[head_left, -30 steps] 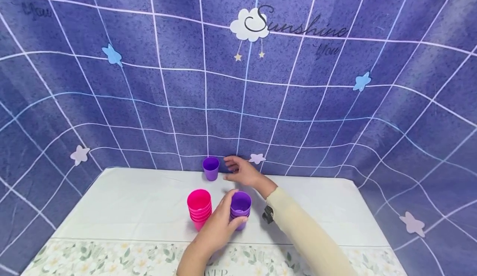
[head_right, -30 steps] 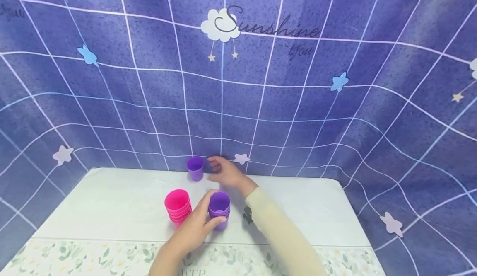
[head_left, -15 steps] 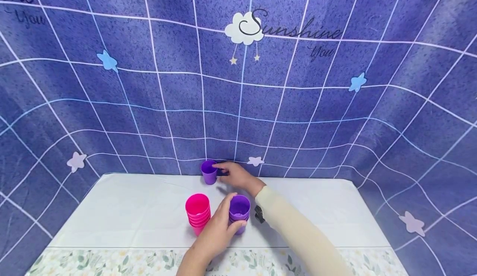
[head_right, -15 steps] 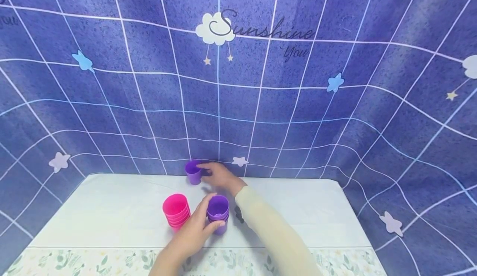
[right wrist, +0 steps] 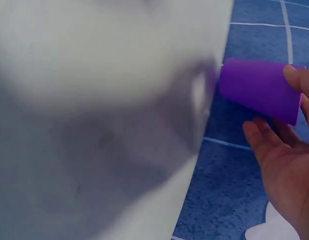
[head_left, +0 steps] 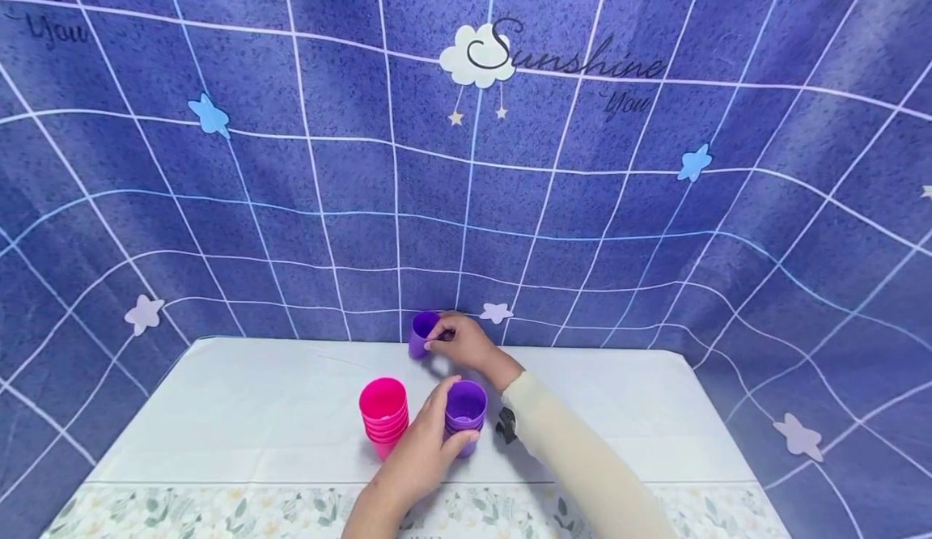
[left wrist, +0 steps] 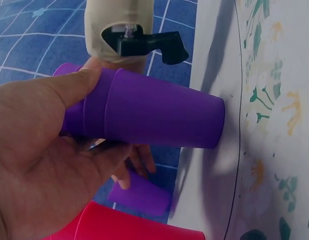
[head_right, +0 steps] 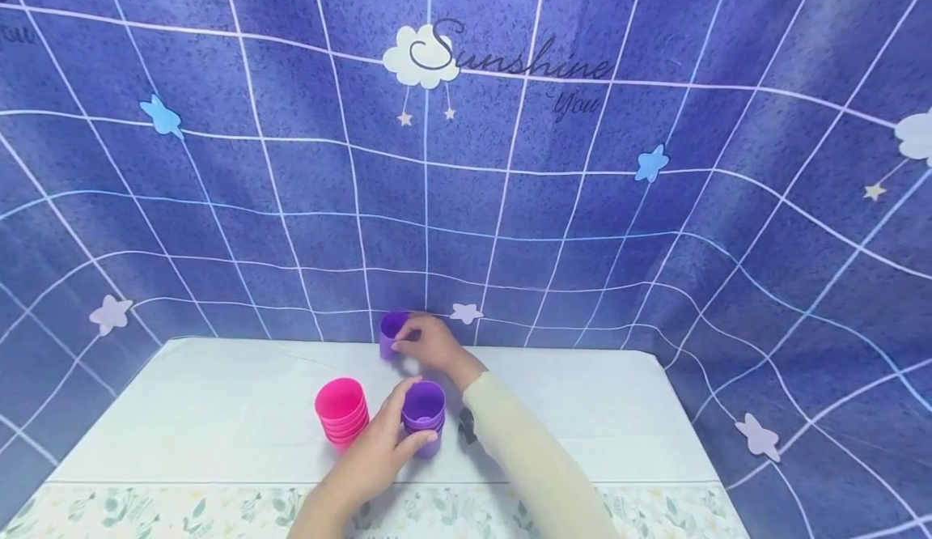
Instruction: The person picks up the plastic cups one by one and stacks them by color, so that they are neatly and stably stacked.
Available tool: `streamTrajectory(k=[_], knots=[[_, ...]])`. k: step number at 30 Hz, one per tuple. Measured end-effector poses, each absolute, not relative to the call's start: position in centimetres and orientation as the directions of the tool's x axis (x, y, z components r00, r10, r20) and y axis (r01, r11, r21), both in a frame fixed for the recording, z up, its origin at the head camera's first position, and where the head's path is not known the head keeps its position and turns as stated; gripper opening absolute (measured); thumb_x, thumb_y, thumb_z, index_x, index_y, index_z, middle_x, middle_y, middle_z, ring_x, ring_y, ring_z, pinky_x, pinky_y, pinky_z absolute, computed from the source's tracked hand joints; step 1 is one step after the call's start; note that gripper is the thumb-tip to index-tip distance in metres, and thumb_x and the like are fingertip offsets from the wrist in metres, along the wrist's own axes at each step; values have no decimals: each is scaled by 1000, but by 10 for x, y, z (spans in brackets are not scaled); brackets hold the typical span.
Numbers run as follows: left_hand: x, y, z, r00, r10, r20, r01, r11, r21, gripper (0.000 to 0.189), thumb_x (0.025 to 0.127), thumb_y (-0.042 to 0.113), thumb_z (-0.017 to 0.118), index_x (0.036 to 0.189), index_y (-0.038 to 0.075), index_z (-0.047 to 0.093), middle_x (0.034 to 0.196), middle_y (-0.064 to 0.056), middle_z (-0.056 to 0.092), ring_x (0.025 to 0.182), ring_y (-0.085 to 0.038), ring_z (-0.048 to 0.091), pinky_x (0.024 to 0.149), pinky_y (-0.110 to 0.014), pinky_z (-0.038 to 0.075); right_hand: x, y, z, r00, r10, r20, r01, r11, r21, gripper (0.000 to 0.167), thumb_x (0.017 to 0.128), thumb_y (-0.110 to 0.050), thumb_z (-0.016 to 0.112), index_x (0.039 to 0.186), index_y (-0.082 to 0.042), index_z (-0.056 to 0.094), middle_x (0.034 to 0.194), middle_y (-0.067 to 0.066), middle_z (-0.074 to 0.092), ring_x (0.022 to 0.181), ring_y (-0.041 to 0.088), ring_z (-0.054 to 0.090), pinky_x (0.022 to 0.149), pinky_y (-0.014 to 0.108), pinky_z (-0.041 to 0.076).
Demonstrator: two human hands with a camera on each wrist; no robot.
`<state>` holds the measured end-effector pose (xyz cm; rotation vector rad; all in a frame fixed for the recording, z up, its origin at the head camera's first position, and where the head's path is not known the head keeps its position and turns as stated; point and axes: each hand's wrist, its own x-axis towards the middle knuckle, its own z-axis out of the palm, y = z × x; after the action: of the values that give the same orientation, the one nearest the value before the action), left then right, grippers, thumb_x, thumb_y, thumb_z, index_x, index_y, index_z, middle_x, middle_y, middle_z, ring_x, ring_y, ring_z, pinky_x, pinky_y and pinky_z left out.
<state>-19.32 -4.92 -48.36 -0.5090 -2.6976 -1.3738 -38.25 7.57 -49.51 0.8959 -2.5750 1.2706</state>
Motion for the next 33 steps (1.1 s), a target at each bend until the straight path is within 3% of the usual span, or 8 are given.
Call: streamTrajectory(k=[2, 6, 10, 14, 17, 22, 28, 33], knots=[[-192, -49, -484, -942, 259, 212, 323, 543, 775, 79, 98, 28, 75, 162, 11, 32, 161, -19, 49, 146, -38, 53, 120, -59, 44, -378, 79, -494, -836, -406, 370, -535, 452, -714, 21, 85, -12, 85, 100, -5, 73, 118, 15, 71, 115, 29, 66, 104, 35, 55], [-194, -49, -484, -942, 261, 211, 324, 545, 773, 79, 98, 28, 75, 162, 11, 32, 160, -19, 49, 145, -38, 54, 119, -59, 45, -371, 85, -492, -873, -309, 378, -476, 363, -801, 59, 81, -7, 87, 128, 0, 53, 117, 22, 65, 101, 26, 63, 89, 28, 55], [-196, -48, -485, -944, 258, 205, 319, 551, 771, 79, 98, 27, 76, 162, 10, 32, 159, -19, 50, 143, -38, 56, 119, -59, 46, -362, 91, -484, -909, -214, 356, -410, 326, -851, 80, 78, -7, 88, 146, -1, 46, 127, 23, 59, 109, 29, 62, 96, 32, 54], [-198, -47, -484, -946, 254, 202, 314, 558, 768, 79, 98, 27, 75, 162, 11, 31, 159, -20, 50, 142, -39, 57, 118, -59, 47, -351, 99, -472, -921, -134, 365, -388, 369, -845, 71, 73, -10, 90, 137, -4, 62, 127, 20, 59, 116, 32, 60, 103, 40, 52], [-198, -47, -485, -947, 250, 199, 310, 566, 764, 80, 99, 28, 75, 163, 12, 31, 159, -20, 50, 143, -40, 56, 118, -60, 47, -343, 106, -466, -913, -103, 394, -404, 357, -842, 64, 70, -9, 90, 130, -5, 68, 124, 19, 60, 116, 32, 60, 100, 36, 54], [-199, -48, -485, -951, 247, 184, 296, 566, 769, 80, 99, 29, 75, 163, 13, 30, 162, -19, 47, 146, -41, 53, 120, -60, 44, -330, 118, -457, -905, -110, 412, -425, 296, -855, 65, 70, -1, 88, 132, -6, 67, 128, 20, 59, 116, 33, 64, 94, 34, 62], [-199, -48, -485, -952, 250, 175, 291, 572, 767, 80, 99, 28, 76, 163, 14, 31, 162, -17, 47, 146, -39, 53, 120, -59, 45, -310, 129, -447, -909, -113, 402, -418, 227, -880, 68, 74, 2, 87, 137, -9, 64, 130, 19, 66, 113, 29, 68, 96, 37, 61], [-199, -48, -486, -955, 241, 176, 286, 574, 767, 80, 98, 31, 76, 163, 15, 31, 160, -18, 49, 145, -40, 55, 119, -60, 46, -290, 133, -438, -900, -95, 426, -436, 150, -887, 69, 80, 0, 87, 142, -9, 60, 127, 20, 72, 111, 25, 71, 94, 31, 62]])
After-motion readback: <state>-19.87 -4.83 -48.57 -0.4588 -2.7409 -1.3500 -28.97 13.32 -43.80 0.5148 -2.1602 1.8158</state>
